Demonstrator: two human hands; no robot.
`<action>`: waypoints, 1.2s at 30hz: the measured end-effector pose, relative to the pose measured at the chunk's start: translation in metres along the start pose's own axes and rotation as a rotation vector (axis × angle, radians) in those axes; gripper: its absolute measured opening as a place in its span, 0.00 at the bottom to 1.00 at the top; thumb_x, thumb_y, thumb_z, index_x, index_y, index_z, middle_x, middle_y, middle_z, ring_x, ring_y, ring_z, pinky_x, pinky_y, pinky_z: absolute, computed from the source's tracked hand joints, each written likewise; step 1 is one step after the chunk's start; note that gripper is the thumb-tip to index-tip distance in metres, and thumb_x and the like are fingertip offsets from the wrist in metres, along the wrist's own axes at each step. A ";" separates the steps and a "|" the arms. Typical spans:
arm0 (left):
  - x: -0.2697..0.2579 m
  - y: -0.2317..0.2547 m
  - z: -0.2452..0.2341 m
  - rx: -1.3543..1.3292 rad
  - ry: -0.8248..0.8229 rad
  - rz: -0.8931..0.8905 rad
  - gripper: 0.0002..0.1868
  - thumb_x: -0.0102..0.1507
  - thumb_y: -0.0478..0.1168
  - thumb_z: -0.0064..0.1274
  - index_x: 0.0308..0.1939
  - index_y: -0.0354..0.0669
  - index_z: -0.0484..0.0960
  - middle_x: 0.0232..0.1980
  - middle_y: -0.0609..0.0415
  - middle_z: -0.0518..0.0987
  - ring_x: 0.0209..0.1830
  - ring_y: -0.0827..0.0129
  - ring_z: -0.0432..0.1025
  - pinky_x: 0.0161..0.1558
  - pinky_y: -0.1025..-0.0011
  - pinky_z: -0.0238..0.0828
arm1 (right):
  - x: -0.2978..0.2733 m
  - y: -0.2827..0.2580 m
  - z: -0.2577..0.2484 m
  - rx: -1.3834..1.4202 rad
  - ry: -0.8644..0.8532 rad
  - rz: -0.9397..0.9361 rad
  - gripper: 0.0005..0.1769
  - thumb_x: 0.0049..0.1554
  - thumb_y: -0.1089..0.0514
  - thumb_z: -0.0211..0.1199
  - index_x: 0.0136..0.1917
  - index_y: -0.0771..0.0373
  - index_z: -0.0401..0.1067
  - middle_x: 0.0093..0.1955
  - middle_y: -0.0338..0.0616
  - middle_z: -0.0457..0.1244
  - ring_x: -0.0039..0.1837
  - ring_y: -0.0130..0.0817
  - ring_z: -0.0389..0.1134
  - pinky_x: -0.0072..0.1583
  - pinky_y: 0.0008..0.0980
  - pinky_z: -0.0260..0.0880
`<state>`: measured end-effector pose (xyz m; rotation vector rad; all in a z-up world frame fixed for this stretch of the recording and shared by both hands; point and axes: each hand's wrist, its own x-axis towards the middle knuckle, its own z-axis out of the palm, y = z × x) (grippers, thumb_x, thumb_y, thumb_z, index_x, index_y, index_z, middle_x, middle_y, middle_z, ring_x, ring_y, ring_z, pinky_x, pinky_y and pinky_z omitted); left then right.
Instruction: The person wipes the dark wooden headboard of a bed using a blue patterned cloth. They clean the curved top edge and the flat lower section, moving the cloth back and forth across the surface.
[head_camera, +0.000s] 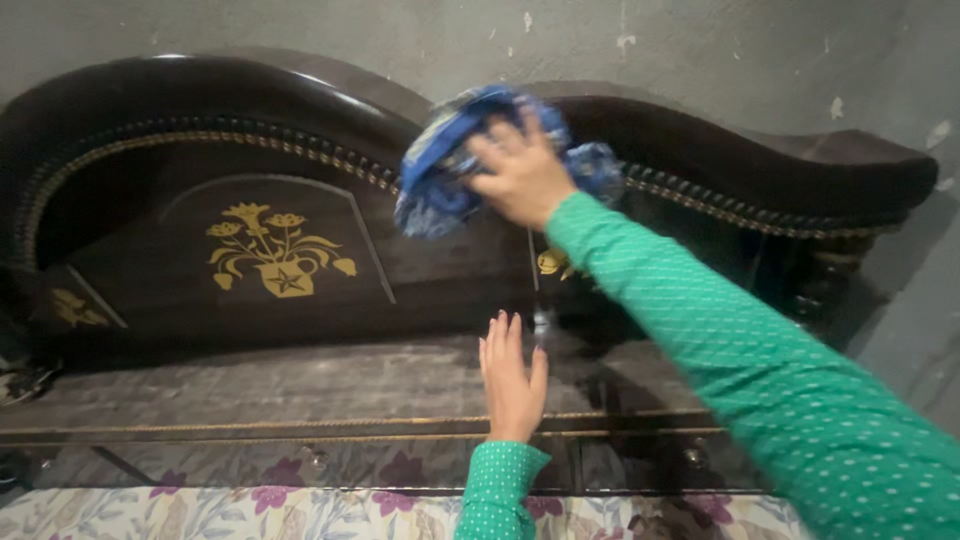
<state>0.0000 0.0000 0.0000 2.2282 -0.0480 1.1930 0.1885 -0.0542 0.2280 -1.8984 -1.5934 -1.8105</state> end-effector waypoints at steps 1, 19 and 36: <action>0.002 0.004 -0.004 0.008 -0.001 -0.007 0.32 0.67 0.44 0.50 0.73 0.36 0.65 0.79 0.39 0.61 0.81 0.44 0.51 0.79 0.48 0.39 | 0.013 -0.013 0.005 0.021 -0.019 -0.034 0.12 0.57 0.50 0.67 0.55 0.43 0.81 0.77 0.49 0.57 0.79 0.56 0.52 0.77 0.75 0.37; -0.012 0.038 -0.027 0.097 -0.063 0.008 0.33 0.64 0.43 0.53 0.71 0.35 0.67 0.78 0.36 0.59 0.80 0.43 0.51 0.76 0.45 0.37 | -0.195 0.061 -0.079 -0.346 -0.104 0.222 0.11 0.61 0.55 0.64 0.57 0.46 0.82 0.66 0.46 0.67 0.75 0.51 0.63 0.81 0.65 0.46; -0.018 0.034 -0.031 0.024 -0.071 -0.049 0.32 0.65 0.44 0.52 0.71 0.33 0.67 0.79 0.35 0.59 0.80 0.44 0.50 0.76 0.46 0.35 | -0.001 0.002 0.006 -0.139 0.153 0.278 0.11 0.60 0.57 0.64 0.56 0.52 0.80 0.67 0.57 0.64 0.73 0.61 0.58 0.72 0.78 0.44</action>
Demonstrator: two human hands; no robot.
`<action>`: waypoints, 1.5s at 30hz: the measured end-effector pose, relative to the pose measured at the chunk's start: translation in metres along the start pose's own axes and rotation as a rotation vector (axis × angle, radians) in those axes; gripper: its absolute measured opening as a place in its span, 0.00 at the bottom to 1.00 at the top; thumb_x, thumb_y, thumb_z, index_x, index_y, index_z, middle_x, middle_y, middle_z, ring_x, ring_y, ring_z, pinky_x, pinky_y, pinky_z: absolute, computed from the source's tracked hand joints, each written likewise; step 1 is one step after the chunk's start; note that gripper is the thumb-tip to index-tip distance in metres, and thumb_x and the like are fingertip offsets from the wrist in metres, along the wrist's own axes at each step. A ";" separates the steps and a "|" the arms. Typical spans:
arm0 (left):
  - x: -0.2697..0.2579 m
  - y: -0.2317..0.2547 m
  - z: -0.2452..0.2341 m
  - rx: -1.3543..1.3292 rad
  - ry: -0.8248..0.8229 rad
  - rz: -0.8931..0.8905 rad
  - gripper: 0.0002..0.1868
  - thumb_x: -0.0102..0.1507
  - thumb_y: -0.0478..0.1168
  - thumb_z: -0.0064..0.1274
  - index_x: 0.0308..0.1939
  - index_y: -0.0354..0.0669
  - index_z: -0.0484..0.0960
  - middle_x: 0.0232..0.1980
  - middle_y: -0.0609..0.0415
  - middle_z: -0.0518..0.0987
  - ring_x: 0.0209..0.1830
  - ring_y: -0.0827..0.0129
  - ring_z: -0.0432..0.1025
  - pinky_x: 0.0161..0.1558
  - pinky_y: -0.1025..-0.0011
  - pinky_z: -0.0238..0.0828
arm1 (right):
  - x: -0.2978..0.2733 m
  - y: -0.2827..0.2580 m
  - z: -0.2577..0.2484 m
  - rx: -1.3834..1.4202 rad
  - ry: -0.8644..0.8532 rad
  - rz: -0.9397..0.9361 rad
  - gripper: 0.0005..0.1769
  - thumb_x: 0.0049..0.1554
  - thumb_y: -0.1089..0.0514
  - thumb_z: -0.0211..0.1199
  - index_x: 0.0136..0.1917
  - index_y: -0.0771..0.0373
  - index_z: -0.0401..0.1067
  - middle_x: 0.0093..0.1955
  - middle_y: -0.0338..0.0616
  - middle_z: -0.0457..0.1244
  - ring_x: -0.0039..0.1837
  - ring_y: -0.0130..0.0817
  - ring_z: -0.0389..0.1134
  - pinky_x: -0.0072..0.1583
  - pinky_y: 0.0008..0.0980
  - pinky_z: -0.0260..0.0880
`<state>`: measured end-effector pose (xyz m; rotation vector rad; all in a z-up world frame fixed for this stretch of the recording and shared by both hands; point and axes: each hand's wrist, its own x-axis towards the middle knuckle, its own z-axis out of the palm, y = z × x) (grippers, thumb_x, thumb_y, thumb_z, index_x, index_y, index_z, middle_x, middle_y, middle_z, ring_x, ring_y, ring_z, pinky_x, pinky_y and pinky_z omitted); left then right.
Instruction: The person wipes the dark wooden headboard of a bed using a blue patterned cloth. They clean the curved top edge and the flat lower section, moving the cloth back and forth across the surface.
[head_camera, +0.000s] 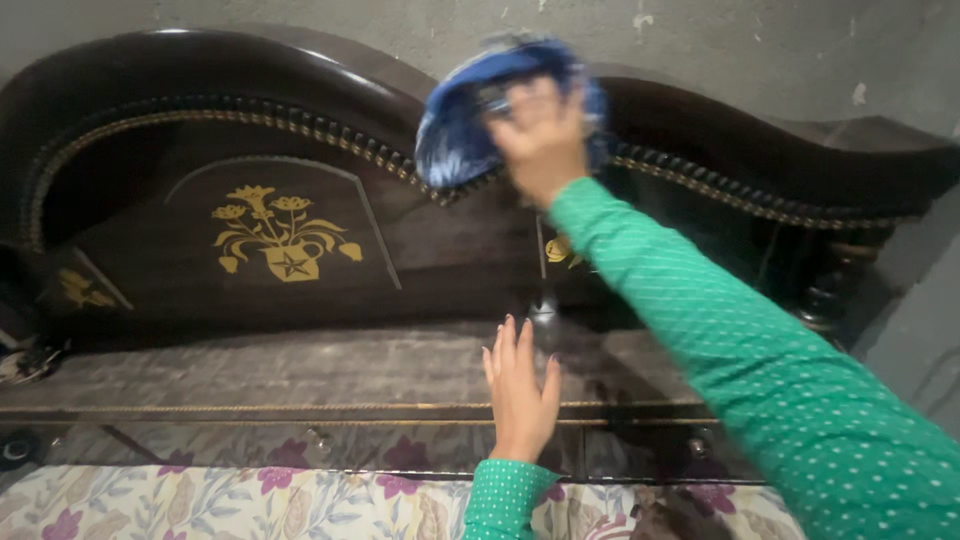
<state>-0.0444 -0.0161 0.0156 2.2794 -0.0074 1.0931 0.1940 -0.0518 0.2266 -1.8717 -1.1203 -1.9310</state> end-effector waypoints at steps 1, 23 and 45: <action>0.000 0.000 -0.001 0.005 -0.003 -0.011 0.32 0.65 0.44 0.53 0.71 0.33 0.67 0.79 0.35 0.58 0.80 0.44 0.50 0.76 0.46 0.35 | 0.012 -0.018 0.001 0.045 0.005 -0.075 0.13 0.60 0.56 0.63 0.57 0.50 0.80 0.68 0.55 0.64 0.74 0.59 0.57 0.73 0.78 0.44; 0.002 0.055 0.008 -0.003 -0.030 0.129 0.33 0.65 0.43 0.53 0.72 0.35 0.66 0.79 0.35 0.59 0.81 0.42 0.50 0.77 0.43 0.35 | -0.211 0.150 -0.115 -0.134 -0.103 0.194 0.16 0.62 0.62 0.68 0.63 0.59 0.78 0.71 0.69 0.63 0.77 0.70 0.59 0.78 0.61 0.57; 0.061 0.073 -0.003 0.038 0.120 0.180 0.34 0.65 0.41 0.53 0.73 0.34 0.64 0.79 0.35 0.59 0.80 0.42 0.52 0.77 0.42 0.38 | 0.009 0.016 -0.060 0.108 -0.028 -0.187 0.13 0.55 0.56 0.65 0.54 0.53 0.79 0.68 0.52 0.62 0.72 0.57 0.58 0.71 0.65 0.56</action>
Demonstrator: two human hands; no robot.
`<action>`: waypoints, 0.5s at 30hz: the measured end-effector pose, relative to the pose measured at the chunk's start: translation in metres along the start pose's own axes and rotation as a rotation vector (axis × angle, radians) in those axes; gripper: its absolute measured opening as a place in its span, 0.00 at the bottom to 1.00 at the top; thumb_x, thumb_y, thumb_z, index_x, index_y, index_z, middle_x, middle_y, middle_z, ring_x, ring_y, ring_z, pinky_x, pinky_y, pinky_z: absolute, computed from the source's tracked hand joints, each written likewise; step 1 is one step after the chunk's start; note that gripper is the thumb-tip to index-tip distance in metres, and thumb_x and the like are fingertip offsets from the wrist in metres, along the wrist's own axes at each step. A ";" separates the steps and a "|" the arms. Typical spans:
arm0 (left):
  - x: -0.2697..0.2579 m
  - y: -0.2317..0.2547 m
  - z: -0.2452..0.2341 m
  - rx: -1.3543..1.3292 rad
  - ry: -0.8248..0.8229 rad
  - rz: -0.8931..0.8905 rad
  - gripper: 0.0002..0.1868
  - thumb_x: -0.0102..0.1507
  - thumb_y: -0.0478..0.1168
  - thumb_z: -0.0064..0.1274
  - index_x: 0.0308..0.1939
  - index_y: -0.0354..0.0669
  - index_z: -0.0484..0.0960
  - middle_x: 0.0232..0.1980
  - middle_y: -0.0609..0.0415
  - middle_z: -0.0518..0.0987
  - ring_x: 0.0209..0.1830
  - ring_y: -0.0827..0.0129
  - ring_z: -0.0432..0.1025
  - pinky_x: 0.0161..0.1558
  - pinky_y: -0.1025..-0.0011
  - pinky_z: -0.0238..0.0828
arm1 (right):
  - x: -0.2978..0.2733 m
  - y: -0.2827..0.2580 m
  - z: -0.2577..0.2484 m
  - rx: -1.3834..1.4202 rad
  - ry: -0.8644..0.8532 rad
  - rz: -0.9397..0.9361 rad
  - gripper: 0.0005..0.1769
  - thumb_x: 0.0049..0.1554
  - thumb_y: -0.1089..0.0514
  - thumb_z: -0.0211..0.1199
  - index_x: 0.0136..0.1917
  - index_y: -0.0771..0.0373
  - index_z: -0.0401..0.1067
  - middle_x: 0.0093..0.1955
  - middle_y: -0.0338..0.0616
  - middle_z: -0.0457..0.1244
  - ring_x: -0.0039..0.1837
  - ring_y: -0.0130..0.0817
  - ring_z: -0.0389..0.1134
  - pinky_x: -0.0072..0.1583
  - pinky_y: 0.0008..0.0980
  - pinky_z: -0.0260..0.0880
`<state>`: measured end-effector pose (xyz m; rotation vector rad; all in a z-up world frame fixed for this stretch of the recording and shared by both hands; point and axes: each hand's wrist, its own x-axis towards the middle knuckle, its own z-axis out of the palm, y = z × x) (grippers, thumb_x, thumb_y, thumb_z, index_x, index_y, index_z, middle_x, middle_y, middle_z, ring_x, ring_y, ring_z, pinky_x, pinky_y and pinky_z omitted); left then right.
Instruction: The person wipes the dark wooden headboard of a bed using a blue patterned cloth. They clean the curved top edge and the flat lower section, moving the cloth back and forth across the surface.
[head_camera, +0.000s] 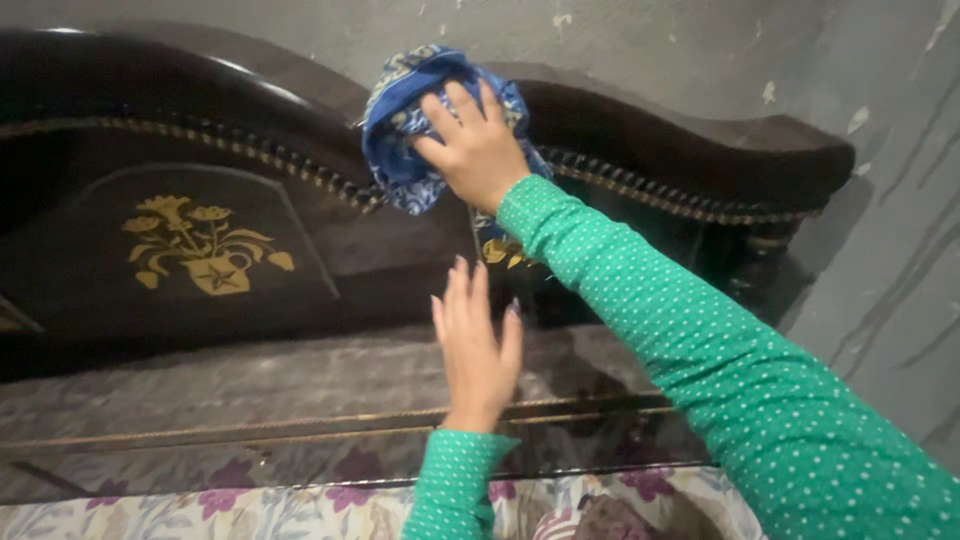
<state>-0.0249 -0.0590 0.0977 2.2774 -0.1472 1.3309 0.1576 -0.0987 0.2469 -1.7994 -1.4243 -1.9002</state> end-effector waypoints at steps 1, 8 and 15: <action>0.014 0.003 -0.002 0.016 0.043 0.009 0.34 0.65 0.41 0.53 0.73 0.35 0.64 0.79 0.36 0.59 0.80 0.42 0.53 0.77 0.43 0.39 | -0.001 0.005 -0.005 -0.013 0.004 -0.021 0.13 0.56 0.56 0.64 0.56 0.53 0.79 0.69 0.52 0.62 0.72 0.57 0.58 0.71 0.64 0.56; 0.119 0.024 0.003 0.116 0.215 0.235 0.36 0.65 0.40 0.54 0.76 0.36 0.63 0.80 0.38 0.60 0.82 0.43 0.54 0.80 0.43 0.44 | -0.116 0.079 -0.054 -0.194 0.006 0.226 0.22 0.53 0.58 0.67 0.62 0.56 0.80 0.69 0.58 0.61 0.71 0.59 0.60 0.67 0.59 0.61; 0.181 0.041 0.064 0.354 0.032 0.463 0.39 0.64 0.46 0.57 0.77 0.38 0.62 0.81 0.38 0.55 0.83 0.45 0.48 0.79 0.42 0.41 | -0.320 0.146 -0.123 -0.386 -0.133 0.575 0.26 0.49 0.57 0.71 0.62 0.61 0.77 0.71 0.62 0.61 0.78 0.63 0.56 0.75 0.67 0.53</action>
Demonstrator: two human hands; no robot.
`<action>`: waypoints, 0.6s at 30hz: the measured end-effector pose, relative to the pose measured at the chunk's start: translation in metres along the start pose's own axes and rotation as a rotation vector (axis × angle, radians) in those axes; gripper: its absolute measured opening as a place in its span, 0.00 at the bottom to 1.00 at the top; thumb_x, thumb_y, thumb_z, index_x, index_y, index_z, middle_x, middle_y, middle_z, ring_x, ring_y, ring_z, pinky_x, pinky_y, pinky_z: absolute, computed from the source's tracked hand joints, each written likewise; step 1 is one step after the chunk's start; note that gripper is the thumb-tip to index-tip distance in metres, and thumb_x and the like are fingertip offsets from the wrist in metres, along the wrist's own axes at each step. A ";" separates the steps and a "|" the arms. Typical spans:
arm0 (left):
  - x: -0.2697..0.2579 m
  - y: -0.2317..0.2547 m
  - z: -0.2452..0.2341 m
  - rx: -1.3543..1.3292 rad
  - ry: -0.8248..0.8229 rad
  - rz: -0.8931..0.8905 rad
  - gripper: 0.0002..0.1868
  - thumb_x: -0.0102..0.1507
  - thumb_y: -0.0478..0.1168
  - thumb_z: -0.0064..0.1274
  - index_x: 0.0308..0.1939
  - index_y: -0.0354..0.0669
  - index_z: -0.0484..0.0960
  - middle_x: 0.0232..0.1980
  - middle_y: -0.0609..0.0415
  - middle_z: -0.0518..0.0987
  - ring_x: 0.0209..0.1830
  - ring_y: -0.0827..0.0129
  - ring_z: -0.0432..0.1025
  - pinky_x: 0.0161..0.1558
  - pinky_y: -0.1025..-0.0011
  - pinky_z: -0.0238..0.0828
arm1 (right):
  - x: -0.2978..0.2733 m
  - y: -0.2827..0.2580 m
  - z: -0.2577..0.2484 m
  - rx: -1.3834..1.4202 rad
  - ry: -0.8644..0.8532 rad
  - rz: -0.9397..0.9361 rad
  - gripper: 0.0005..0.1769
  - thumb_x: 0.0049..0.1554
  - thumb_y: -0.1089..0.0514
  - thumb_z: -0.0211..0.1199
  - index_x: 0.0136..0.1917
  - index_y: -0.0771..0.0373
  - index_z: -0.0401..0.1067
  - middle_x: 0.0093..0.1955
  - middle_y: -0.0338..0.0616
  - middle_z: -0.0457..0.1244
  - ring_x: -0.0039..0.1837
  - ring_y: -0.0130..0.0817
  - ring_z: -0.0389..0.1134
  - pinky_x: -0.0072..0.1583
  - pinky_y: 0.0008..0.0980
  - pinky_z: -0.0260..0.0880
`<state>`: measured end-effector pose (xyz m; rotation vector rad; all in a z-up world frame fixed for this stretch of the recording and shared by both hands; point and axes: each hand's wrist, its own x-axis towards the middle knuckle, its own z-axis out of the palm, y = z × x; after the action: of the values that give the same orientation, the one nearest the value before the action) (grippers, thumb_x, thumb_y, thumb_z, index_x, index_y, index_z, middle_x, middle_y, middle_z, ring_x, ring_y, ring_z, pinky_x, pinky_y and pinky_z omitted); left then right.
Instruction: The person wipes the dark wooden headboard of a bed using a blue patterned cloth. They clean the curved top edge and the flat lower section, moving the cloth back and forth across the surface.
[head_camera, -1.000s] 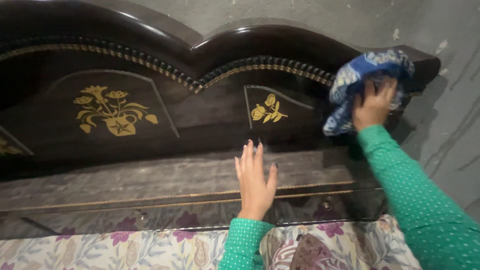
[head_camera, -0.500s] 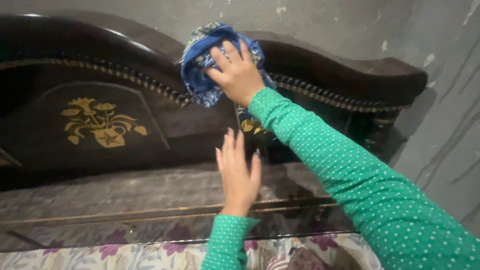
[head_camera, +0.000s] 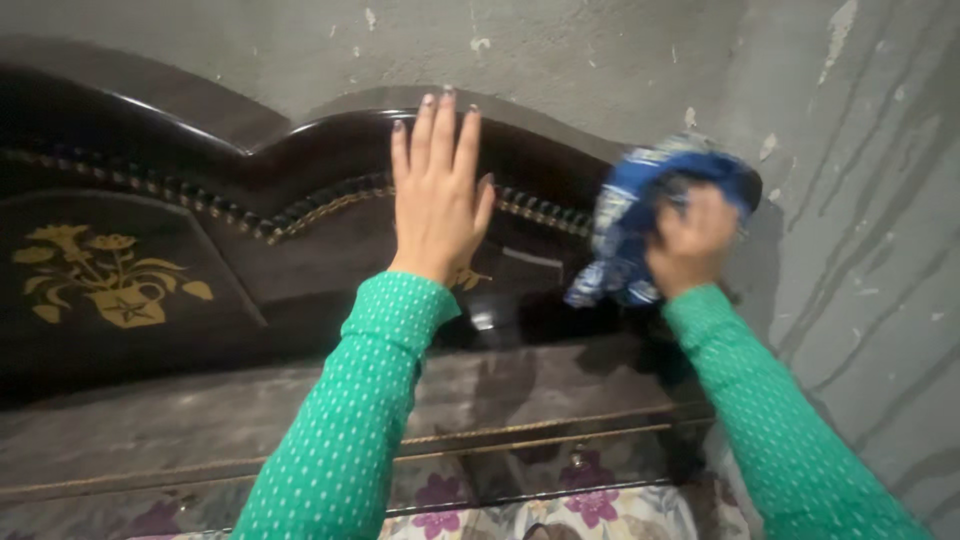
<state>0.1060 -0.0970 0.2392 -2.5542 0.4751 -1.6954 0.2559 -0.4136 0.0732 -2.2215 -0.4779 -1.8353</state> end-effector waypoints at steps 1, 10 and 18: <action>0.004 0.002 0.008 0.003 -0.033 0.031 0.40 0.64 0.47 0.58 0.77 0.38 0.62 0.81 0.38 0.54 0.83 0.45 0.47 0.78 0.42 0.41 | -0.013 0.016 0.002 -0.080 -0.017 0.066 0.29 0.49 0.54 0.72 0.63 0.60 0.77 0.71 0.63 0.60 0.78 0.65 0.54 0.75 0.72 0.48; 0.040 0.002 0.039 -0.046 0.090 0.042 0.19 0.68 0.50 0.56 0.48 0.36 0.78 0.54 0.41 0.74 0.60 0.44 0.66 0.69 0.50 0.57 | 0.049 -0.018 -0.010 0.141 -0.035 0.121 0.31 0.51 0.55 0.71 0.67 0.61 0.73 0.71 0.61 0.60 0.74 0.61 0.59 0.72 0.64 0.55; 0.045 -0.006 0.046 0.021 0.098 0.080 0.12 0.66 0.44 0.53 0.47 0.40 0.79 0.49 0.46 0.76 0.57 0.50 0.68 0.63 0.54 0.60 | 0.120 -0.134 -0.036 0.370 0.093 -0.110 0.31 0.47 0.56 0.71 0.64 0.62 0.72 0.65 0.59 0.62 0.66 0.58 0.63 0.66 0.58 0.61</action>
<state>0.1652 -0.1099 0.2622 -2.4122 0.5539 -1.7939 0.1922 -0.2904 0.1932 -1.8889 -0.8580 -1.7235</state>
